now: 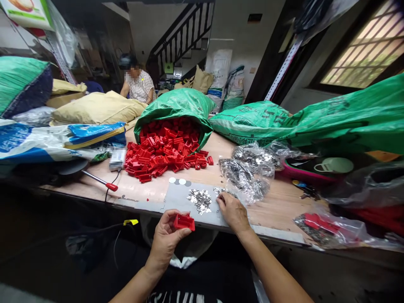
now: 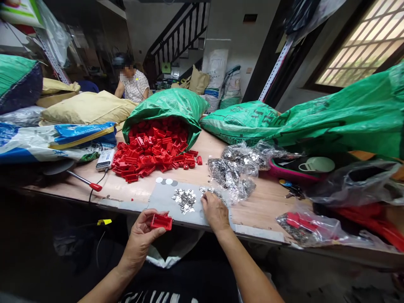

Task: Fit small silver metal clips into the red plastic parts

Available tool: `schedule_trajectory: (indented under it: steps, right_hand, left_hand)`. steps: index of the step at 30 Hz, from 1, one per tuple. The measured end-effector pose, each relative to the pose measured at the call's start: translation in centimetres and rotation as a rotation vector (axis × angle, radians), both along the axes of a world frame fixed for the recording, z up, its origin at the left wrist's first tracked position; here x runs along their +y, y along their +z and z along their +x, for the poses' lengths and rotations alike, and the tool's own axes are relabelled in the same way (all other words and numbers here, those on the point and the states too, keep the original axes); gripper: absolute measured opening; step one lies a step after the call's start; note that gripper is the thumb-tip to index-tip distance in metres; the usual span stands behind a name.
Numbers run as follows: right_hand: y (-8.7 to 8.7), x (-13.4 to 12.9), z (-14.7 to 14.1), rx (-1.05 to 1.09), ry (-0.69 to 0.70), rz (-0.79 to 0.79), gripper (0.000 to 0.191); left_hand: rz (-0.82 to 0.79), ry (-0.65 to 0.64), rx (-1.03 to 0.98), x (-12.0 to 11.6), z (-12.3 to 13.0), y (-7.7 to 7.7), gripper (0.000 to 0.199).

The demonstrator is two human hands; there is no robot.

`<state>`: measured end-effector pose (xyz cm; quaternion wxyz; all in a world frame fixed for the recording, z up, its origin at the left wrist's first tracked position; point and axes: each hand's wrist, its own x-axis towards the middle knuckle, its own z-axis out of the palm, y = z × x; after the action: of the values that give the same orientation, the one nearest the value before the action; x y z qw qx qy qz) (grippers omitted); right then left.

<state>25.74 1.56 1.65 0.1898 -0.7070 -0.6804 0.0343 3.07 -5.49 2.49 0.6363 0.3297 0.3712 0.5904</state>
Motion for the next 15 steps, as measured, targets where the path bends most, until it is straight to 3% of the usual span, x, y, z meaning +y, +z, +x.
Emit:
schedule_trajectory:
  steps: [4,9,15]
  right_hand:
    - [0.9,-0.9,0.7,0.187,0.04,0.05,0.013]
    - [3.0,-3.8,-1.1,0.599,0.317,-0.019,0.018]
    - [5.2,-6.3,-4.6,0.607,0.514,-0.023,0.009]
  left_hand:
    - [0.057,0.078,0.169,-0.1,0.1,0.2,0.039]
    - [0.167,0.109,0.419,-0.3,0.0,-0.3,0.043]
    - [0.363,0.124,0.593,-0.6,-0.2,-0.6,0.041]
